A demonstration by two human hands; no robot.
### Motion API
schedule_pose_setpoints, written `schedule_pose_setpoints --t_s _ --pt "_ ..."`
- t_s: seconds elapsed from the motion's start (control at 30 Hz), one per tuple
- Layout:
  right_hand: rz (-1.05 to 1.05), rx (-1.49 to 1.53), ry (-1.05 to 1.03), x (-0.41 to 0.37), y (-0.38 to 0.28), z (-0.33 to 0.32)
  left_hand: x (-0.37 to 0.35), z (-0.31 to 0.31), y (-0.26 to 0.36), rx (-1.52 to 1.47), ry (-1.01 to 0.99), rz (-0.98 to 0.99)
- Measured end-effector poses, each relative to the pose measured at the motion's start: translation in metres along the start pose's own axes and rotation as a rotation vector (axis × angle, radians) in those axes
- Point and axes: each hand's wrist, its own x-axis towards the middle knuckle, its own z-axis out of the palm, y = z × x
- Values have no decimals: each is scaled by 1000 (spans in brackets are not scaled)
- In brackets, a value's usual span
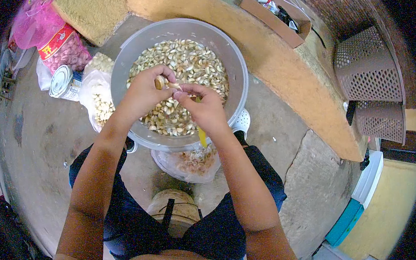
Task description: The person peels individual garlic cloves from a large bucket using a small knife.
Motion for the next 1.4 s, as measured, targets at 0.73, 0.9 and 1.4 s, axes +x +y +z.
schedule_pose_setpoints --t_s 0.73,0.9,1.4 --pt "-432 -487 340 5 3 11 1 -1 -5 -28 -40 -37" --pt "-466 -535 334 4 1 15 -1 -4 -2 27 -57 -105" --pt "-345 -437 -4 -1 -12 2 -2 -30 0 -203 -409 -317"
